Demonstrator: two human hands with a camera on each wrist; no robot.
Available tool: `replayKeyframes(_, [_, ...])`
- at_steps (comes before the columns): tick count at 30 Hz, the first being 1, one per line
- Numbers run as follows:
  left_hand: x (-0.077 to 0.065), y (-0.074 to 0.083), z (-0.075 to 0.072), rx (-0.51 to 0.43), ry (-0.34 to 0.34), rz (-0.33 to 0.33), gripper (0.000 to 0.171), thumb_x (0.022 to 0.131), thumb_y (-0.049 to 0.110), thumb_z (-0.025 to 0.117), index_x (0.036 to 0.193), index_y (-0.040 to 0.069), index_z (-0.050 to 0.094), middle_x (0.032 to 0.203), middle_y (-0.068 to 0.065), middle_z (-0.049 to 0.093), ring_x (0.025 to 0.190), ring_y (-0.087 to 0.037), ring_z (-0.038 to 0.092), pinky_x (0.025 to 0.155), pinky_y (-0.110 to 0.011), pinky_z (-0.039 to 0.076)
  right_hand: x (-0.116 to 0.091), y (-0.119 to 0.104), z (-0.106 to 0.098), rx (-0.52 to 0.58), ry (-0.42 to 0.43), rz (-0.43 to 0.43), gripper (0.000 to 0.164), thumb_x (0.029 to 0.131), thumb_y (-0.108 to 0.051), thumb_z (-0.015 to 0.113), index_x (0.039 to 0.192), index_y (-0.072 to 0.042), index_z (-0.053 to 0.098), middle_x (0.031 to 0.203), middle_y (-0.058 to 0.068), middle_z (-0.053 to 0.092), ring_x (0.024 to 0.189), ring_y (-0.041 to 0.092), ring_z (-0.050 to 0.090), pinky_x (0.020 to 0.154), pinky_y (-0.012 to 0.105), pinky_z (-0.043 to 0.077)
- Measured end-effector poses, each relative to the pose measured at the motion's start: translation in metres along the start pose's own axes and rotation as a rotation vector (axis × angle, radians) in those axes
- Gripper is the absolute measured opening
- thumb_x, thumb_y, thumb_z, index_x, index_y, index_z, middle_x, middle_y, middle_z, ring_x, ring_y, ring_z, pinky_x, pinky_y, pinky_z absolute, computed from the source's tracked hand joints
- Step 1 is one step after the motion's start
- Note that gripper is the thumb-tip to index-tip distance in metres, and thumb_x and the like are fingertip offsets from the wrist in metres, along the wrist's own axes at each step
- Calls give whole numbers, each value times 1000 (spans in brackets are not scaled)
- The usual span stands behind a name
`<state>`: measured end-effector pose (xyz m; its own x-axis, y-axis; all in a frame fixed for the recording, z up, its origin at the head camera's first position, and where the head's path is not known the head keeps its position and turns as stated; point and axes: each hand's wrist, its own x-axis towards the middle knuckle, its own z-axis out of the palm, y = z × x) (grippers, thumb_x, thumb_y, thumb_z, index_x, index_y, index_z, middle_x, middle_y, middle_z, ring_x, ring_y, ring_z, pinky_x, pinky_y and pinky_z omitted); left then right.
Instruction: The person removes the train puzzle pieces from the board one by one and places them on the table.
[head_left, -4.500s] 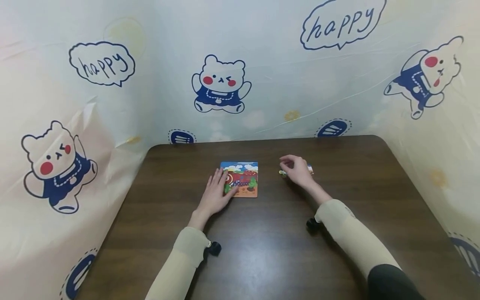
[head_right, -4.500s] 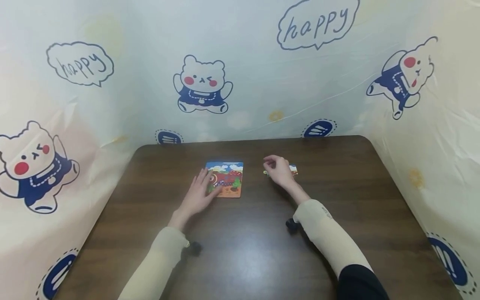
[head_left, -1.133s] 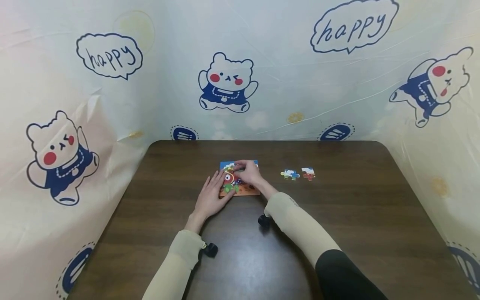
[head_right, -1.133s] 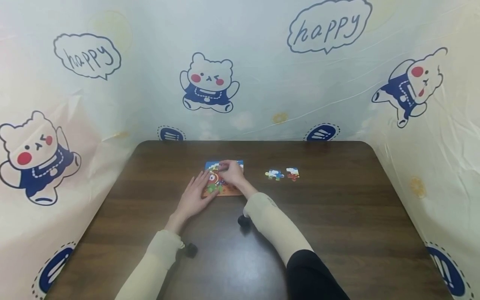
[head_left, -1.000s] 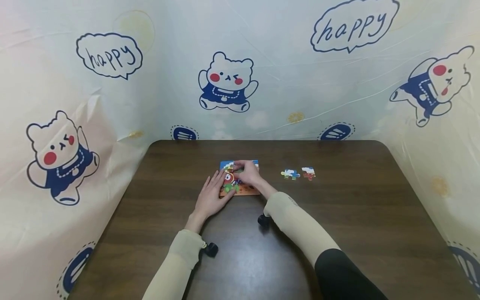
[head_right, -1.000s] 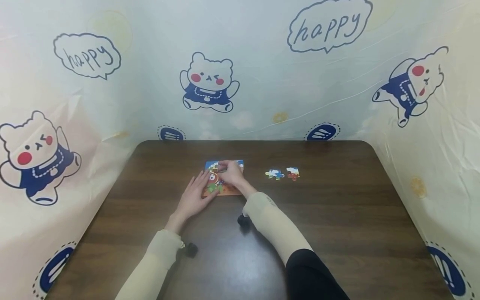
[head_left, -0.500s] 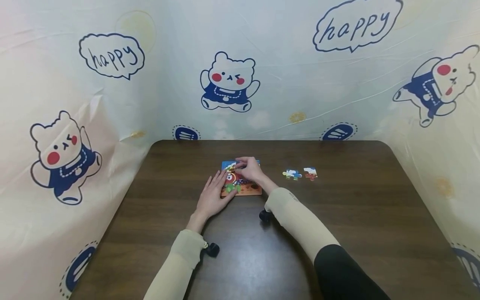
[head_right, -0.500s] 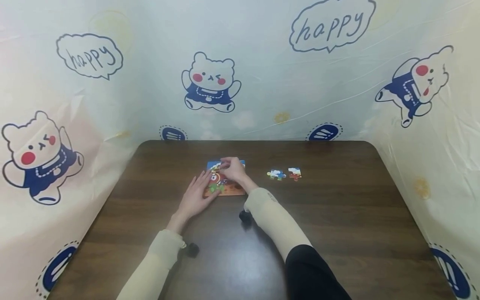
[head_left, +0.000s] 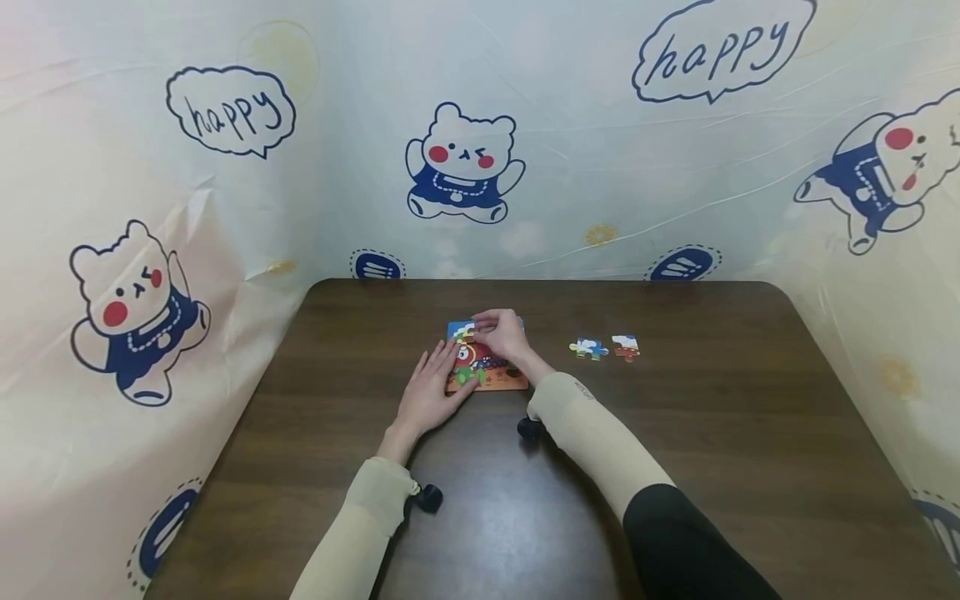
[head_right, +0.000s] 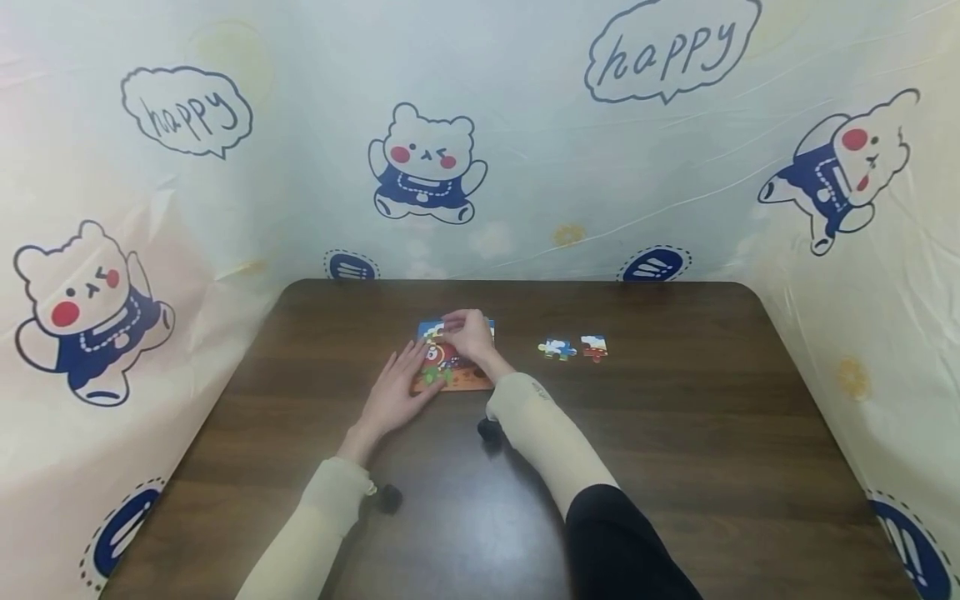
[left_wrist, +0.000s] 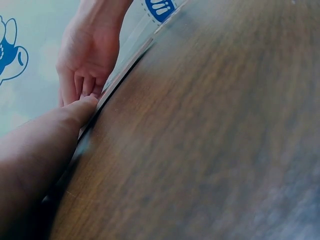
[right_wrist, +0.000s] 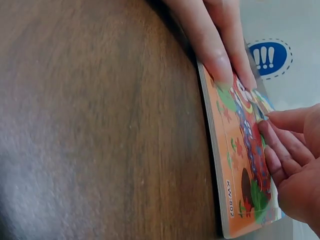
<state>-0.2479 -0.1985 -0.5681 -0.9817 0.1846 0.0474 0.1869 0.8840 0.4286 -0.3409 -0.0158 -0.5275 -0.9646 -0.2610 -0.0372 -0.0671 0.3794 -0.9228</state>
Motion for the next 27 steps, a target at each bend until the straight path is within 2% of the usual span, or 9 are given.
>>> replayKeyframes(4, [1,0,0,4,-1,-2,89,107,68,55,175,14,31,183,-8,28,174,-28,20,144,-53,12,1,0,-2,-18,11,-2,31,103,-5,76,134,0,76,128,20,80,118,34,78,106,45,64])
replayKeyframes(12, [3,-1,1,3,1,5,89,108,67,55,175,15,30,182,-9,30,174,-28,20,143,-53,12,2,1,-1,22,-59,-22,40,102,-3,75,142,2,70,130,22,78,120,36,76,106,46,64])
replayKeyframes(21, [4,1,3,-7,-6,4,90,107,68,55,175,15,31,182,-9,30,174,-27,19,144,-52,10,0,5,-10,75,-17,0,39,101,-3,78,140,1,72,128,23,78,118,37,77,105,46,64])
replayKeyframes(27, [3,-2,3,14,-12,-11,91,107,70,54,175,16,29,184,-8,27,174,-27,18,144,-52,11,-9,10,-24,63,-9,8,41,101,-5,78,141,-1,72,128,21,79,118,35,78,104,45,65])
